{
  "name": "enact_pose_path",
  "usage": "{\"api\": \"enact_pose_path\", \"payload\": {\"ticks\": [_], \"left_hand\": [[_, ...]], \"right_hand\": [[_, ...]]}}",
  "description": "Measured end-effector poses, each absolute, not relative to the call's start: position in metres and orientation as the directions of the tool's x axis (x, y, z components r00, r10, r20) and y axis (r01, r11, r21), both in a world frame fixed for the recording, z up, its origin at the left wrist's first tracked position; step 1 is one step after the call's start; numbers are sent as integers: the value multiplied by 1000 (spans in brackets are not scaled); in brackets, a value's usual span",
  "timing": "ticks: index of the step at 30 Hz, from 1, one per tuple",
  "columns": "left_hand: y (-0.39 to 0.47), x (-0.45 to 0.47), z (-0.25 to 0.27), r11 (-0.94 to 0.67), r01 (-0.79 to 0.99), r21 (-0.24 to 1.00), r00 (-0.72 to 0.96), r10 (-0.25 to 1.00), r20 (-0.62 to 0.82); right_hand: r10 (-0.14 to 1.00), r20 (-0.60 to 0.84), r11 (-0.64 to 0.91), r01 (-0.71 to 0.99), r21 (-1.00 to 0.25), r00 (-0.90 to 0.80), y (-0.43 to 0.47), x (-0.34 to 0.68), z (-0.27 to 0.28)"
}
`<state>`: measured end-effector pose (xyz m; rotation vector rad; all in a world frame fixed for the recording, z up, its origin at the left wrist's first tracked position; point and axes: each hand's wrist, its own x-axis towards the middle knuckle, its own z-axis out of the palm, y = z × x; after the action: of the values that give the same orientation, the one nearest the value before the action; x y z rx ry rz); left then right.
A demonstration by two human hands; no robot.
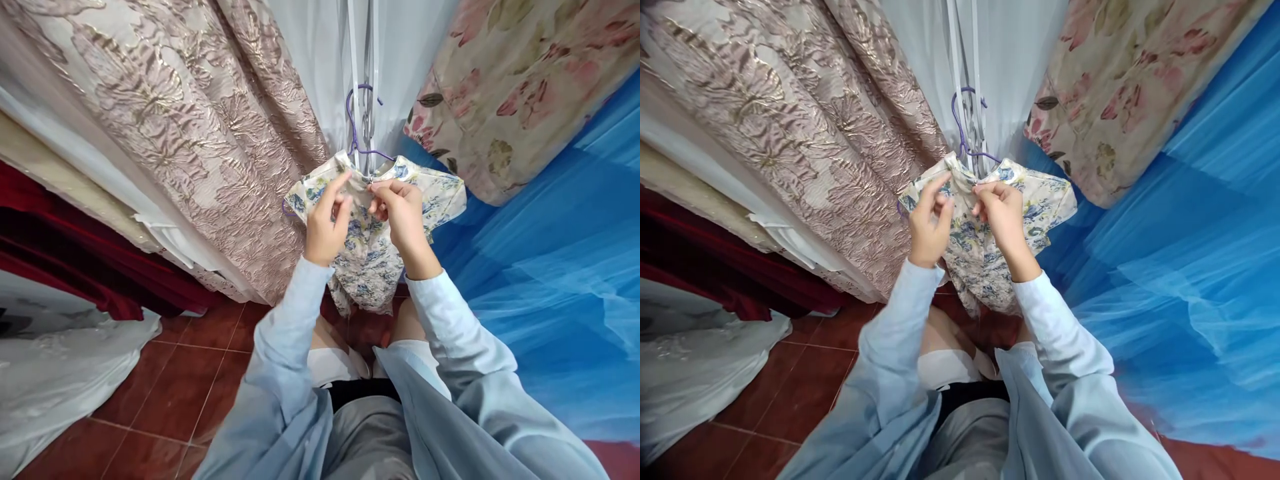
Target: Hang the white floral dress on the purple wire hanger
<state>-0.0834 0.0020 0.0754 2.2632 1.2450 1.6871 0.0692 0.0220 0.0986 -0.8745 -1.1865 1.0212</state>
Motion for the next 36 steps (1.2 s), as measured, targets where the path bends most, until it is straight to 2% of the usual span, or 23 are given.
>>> {"api": "enact_pose_path", "payload": {"ticks": [3,6,10,14,16,18,20,22,23,28,30,33,36], "left_hand": [[36,-82,109,-715,621,321,292,591,752],[51,-81,109,-699,670,252,328,582,744],[53,-90,105,-696,678,238,313,566,763],[44,-107,129,-688,673,274,220,539,813],[38,-113,142,-672,681,293,208,560,802],[32,-114,146,-670,681,295,303,625,719],[29,-113,140,-697,659,283,482,681,551],[28,-111,127,-721,639,268,598,685,416],[29,-109,120,-727,638,255,615,680,399],[27,-101,106,-722,678,134,558,626,545],[25,-100,113,-710,691,135,498,603,624],[27,-110,128,-668,704,240,284,576,767],[43,-136,133,-615,681,397,51,581,813]], "right_hand": [[939,333,340,-84,-937,87,25,67,99],[933,348,350,-14,-937,90,30,64,92],[944,320,320,15,-947,79,29,54,66],[975,159,167,-39,-985,154,21,45,31],[973,130,149,-92,-985,189,17,44,22],[971,166,188,-119,-975,173,14,45,22],[967,220,236,-126,-964,127,11,48,28],[961,261,272,-134,-953,94,9,51,38],[957,276,285,-135,-949,85,8,52,42],[955,290,295,-100,-950,66,16,52,52],[962,263,267,-55,-962,69,22,50,45],[980,191,189,39,-981,59,25,48,23],[987,154,150,96,-984,36,17,44,-7]]}}
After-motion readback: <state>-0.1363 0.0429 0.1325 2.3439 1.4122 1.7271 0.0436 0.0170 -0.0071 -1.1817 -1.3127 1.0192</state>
